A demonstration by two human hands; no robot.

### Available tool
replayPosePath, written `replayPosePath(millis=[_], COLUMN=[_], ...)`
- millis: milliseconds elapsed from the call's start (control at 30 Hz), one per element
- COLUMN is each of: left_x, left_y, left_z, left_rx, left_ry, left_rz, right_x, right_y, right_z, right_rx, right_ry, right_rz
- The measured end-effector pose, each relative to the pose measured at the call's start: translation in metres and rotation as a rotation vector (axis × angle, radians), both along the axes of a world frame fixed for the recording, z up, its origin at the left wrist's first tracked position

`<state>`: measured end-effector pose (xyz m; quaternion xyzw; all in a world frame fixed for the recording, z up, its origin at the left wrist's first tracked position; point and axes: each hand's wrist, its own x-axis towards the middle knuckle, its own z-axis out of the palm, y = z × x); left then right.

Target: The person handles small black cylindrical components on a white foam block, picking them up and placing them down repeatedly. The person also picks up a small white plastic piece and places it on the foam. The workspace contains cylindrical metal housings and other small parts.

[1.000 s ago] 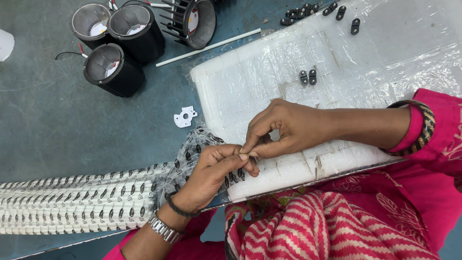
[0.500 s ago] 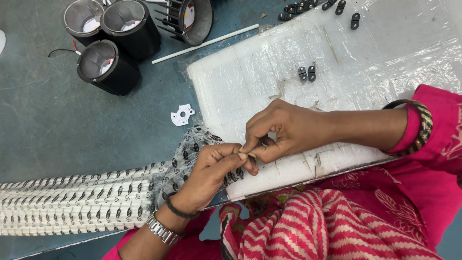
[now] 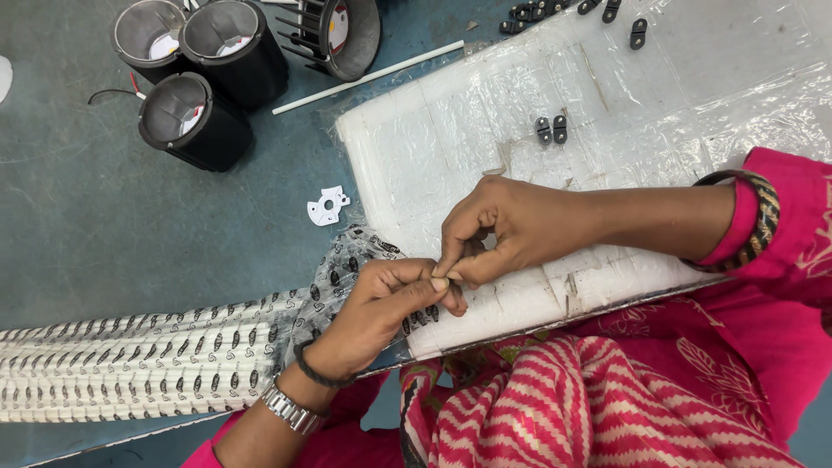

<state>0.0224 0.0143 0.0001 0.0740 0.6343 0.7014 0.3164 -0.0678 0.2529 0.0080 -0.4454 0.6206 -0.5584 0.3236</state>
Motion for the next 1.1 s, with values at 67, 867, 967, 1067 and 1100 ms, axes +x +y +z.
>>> replayPosePath(millis=[67,867,967,1067,1100], left_x=[-0.0022,-0.0029,-0.0025,-0.0015,-0.0014], left_y=[-0.0017,-0.0033,-0.0026,-0.0017,-0.0017], left_z=[0.0003,0.0031,0.0028,0.0025,0.0026], left_rx=[-0.02,-0.019,-0.022,-0.011,-0.01], left_ry=[-0.015,-0.008,-0.007,-0.001,-0.004], left_rz=[-0.015,-0.025,-0.032,-0.047,-0.047], right_x=[-0.0002,0.0003,0.0009,0.0016,0.0018], right_y=[-0.0004,-0.0019,-0.0021,-0.0027,-0.0033], right_z=[0.001,0.0035,0.0019,-0.0002,-0.0006], right_rx=[0.017,-0.014,-0.022,-0.026,-0.027], right_ry=[-0.066,0.117,0.089,0.074,0.061], right_rz=[0.016,-0.001,0.003,0.009,0.015])
